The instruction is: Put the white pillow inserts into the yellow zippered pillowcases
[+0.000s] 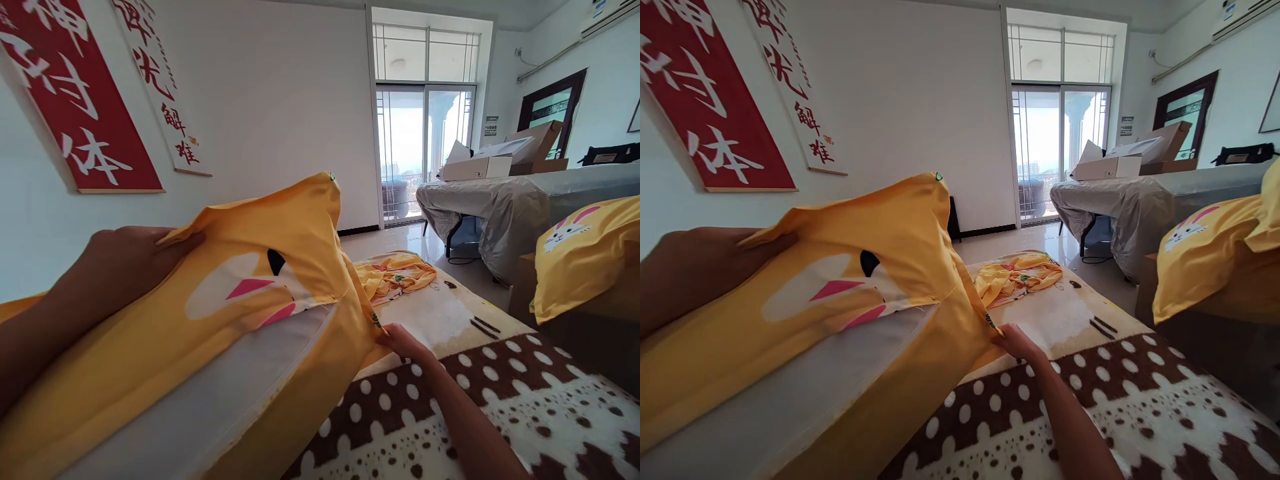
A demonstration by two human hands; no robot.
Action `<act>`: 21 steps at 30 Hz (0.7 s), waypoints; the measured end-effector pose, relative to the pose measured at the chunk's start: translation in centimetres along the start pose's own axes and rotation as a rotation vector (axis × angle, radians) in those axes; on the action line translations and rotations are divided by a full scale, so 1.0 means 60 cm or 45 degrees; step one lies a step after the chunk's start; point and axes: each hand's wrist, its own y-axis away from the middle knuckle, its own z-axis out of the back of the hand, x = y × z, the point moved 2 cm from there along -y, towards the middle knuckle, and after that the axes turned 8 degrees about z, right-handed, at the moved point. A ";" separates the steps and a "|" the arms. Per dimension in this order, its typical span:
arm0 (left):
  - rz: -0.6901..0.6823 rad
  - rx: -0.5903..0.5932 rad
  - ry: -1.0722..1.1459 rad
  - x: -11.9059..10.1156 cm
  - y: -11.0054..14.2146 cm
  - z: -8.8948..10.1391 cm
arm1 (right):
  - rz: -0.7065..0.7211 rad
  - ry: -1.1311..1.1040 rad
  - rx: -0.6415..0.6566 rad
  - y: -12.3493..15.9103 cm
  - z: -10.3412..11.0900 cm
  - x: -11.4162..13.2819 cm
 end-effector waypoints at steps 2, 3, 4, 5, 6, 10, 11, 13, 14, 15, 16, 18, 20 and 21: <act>-0.034 0.066 -0.086 -0.005 0.000 -0.015 | -0.050 0.075 -0.135 -0.001 0.011 0.001; -0.044 0.099 -0.097 -0.010 0.000 -0.021 | -0.071 0.110 -0.221 -0.002 0.019 0.009; -0.045 0.124 -0.105 -0.016 0.000 -0.026 | -0.084 0.139 -0.313 -0.002 0.029 0.021; -0.037 0.150 -0.112 -0.021 0.000 -0.032 | -0.093 0.163 -0.402 0.000 0.038 0.040; -0.027 0.175 -0.117 -0.025 -0.001 -0.038 | -0.069 0.179 -0.489 0.004 0.046 0.066; -0.060 0.310 -0.065 -0.035 0.000 -0.064 | 0.629 0.222 -0.632 0.049 0.037 0.222; -0.079 0.339 -0.048 -0.038 0.001 -0.069 | 0.853 0.277 -0.514 0.064 0.022 0.260; -0.104 0.366 -0.024 -0.043 0.004 -0.072 | 1.137 0.451 -0.244 0.090 -0.009 0.310; -0.113 0.371 -0.011 -0.045 0.006 -0.070 | 1.173 0.531 -0.130 0.097 -0.022 0.321; -0.112 0.377 -0.005 -0.046 0.008 -0.067 | 1.157 0.595 -0.043 0.099 -0.031 0.322; -0.095 0.393 -0.006 -0.043 0.010 -0.065 | 1.111 0.632 0.023 0.096 -0.035 0.316; -0.056 0.484 0.029 -0.024 0.016 -0.067 | 1.018 0.639 0.133 0.085 -0.032 0.294; 0.016 0.585 0.096 0.017 0.026 -0.085 | 0.959 0.585 0.224 0.073 -0.017 0.272; 0.036 0.583 0.122 0.045 0.032 -0.099 | 0.937 0.550 0.263 0.069 -0.009 0.264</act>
